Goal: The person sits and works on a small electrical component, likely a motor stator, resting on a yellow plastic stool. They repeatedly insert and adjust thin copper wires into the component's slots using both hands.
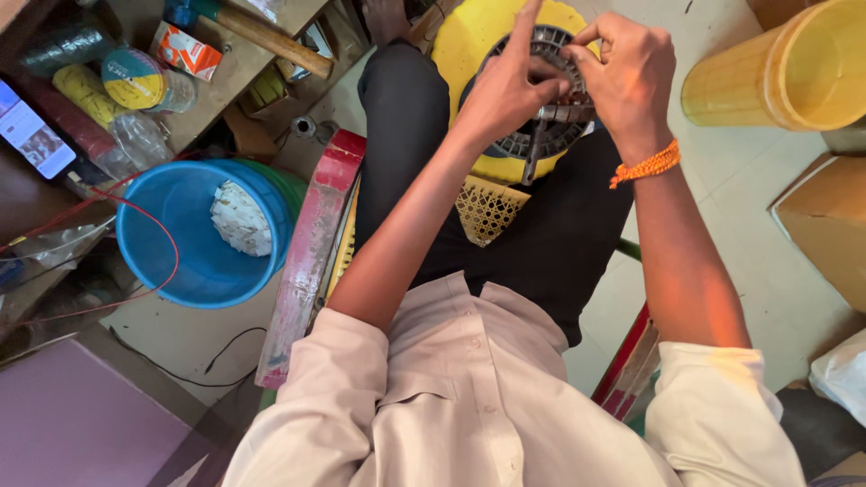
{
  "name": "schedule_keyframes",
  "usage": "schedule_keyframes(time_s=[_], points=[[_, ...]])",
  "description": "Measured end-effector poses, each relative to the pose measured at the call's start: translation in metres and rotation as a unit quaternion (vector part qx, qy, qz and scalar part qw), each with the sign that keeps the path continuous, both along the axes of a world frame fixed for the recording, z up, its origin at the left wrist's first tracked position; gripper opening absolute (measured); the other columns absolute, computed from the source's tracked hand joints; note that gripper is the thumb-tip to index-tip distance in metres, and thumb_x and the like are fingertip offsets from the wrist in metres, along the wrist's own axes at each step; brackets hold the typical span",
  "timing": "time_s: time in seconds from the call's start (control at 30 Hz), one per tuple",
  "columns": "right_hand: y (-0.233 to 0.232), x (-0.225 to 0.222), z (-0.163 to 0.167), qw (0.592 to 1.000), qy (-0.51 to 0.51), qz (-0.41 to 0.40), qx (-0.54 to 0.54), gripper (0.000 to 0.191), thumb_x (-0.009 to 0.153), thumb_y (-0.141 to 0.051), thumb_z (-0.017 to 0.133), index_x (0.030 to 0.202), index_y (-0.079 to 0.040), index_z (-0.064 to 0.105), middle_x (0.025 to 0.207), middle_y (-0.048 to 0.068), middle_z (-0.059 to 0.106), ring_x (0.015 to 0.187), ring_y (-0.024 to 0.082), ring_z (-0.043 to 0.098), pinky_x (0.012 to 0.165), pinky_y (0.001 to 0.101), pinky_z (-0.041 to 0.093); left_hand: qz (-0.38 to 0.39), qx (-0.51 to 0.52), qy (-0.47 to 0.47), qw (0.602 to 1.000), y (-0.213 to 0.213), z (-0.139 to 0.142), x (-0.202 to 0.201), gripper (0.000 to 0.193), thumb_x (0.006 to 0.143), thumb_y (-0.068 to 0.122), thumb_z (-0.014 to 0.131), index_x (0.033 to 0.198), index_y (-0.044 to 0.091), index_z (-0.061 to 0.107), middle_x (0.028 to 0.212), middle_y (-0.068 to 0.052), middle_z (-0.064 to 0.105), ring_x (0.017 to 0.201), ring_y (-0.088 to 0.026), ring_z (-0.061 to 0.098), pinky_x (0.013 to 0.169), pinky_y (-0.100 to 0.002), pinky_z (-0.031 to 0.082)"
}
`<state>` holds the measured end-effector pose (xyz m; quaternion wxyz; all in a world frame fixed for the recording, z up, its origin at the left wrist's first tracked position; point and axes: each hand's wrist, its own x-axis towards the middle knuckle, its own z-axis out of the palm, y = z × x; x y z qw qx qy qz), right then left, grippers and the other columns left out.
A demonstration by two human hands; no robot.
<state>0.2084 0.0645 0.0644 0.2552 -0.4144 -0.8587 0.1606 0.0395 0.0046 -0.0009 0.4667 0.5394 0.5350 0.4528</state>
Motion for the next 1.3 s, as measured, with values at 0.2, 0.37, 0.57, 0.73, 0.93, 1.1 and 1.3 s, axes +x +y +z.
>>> schedule_keyframes(time_s=[0.2, 0.37, 0.57, 0.73, 0.93, 1.1, 1.3], points=[[-0.041, -0.002, 0.04, 0.986, 0.067, -0.034, -0.151, 0.01, 0.097, -0.005, 0.082, 0.096, 0.001, 0.073, 0.063, 0.003, 0.038, 0.06, 0.009, 0.035, 0.055, 0.0285, 0.03, -0.172, 0.087, -0.202, 0.96, 0.009, -0.02, -0.028, 0.075, 0.099, -0.006, 0.074, 0.161, 0.01, 0.036, 0.11, -0.007, 0.074, 0.11, -0.015, 0.07, 0.106, -0.036, 0.056], [-0.088, -0.012, 0.057, 0.987, 0.076, -0.022, -0.136, 0.012, 0.096, -0.002, 0.081, 0.096, 0.002, 0.069, 0.073, 0.006, 0.049, 0.065, 0.013, 0.042, 0.061, 0.0305, 0.037, -0.231, 0.106, -0.198, 0.947, 0.019, -0.022, -0.041, 0.024, 0.1, -0.004, 0.069, 0.123, -0.001, 0.072, 0.112, -0.005, 0.075, 0.106, -0.012, 0.07, 0.101, -0.031, 0.058], [-0.11, -0.017, 0.038, 0.995, 0.04, -0.008, -0.089, 0.013, 0.092, -0.001, 0.082, 0.093, 0.001, 0.069, 0.082, 0.011, 0.058, 0.066, 0.022, 0.054, 0.062, 0.0352, 0.043, -0.212, 0.12, -0.14, 0.96, 0.018, -0.016, -0.04, 0.015, 0.098, 0.003, 0.073, 0.112, 0.0, 0.075, 0.105, -0.004, 0.077, 0.1, -0.011, 0.072, 0.093, -0.029, 0.06], [-0.127, -0.008, 0.009, 0.998, 0.02, 0.003, -0.059, 0.01, 0.091, 0.002, 0.078, 0.093, 0.0, 0.068, 0.089, 0.012, 0.064, 0.077, 0.031, 0.065, 0.067, 0.0383, 0.049, -0.191, 0.099, -0.145, 0.966, 0.01, 0.006, -0.041, 0.016, 0.1, 0.006, 0.07, 0.116, 0.004, 0.074, 0.106, -0.001, 0.077, 0.099, -0.01, 0.072, 0.09, -0.031, 0.059], [-0.129, 0.017, -0.005, 0.997, 0.031, -0.021, -0.074, 0.009, 0.09, 0.004, 0.077, 0.093, 0.001, 0.07, 0.088, 0.012, 0.064, 0.075, 0.028, 0.065, 0.067, 0.037, 0.049, -0.078, 0.348, 0.072, 0.931, -0.03, 0.029, -0.03, 0.052, 0.077, 0.02, 0.089, 0.121, 0.007, 0.065, 0.11, -0.005, 0.068, 0.102, -0.024, 0.059, 0.089, -0.041, 0.045], [-0.12, 0.043, 0.024, 0.993, 0.073, -0.053, -0.078, 0.007, 0.096, 0.004, 0.078, 0.1, 0.0, 0.074, 0.088, 0.009, 0.063, 0.069, 0.017, 0.056, 0.063, 0.0311, 0.044, -0.015, 0.267, 0.114, 0.957, -0.039, 0.02, -0.014, 0.044, 0.083, 0.01, 0.087, 0.122, 0.016, 0.069, 0.118, 0.002, 0.069, 0.104, -0.025, 0.055, 0.094, -0.036, 0.05], [-0.097, 0.031, 0.041, 0.998, 0.063, -0.011, -0.006, 0.009, 0.102, 0.007, 0.079, 0.104, 0.001, 0.072, 0.086, 0.008, 0.055, 0.07, 0.017, 0.049, 0.063, 0.0316, 0.038, -0.021, 0.302, 0.125, 0.945, -0.039, 0.009, -0.014, 0.046, 0.083, 0.006, 0.085, 0.123, 0.014, 0.065, 0.12, 0.001, 0.067, 0.105, -0.026, 0.055, 0.095, -0.038, 0.05]])
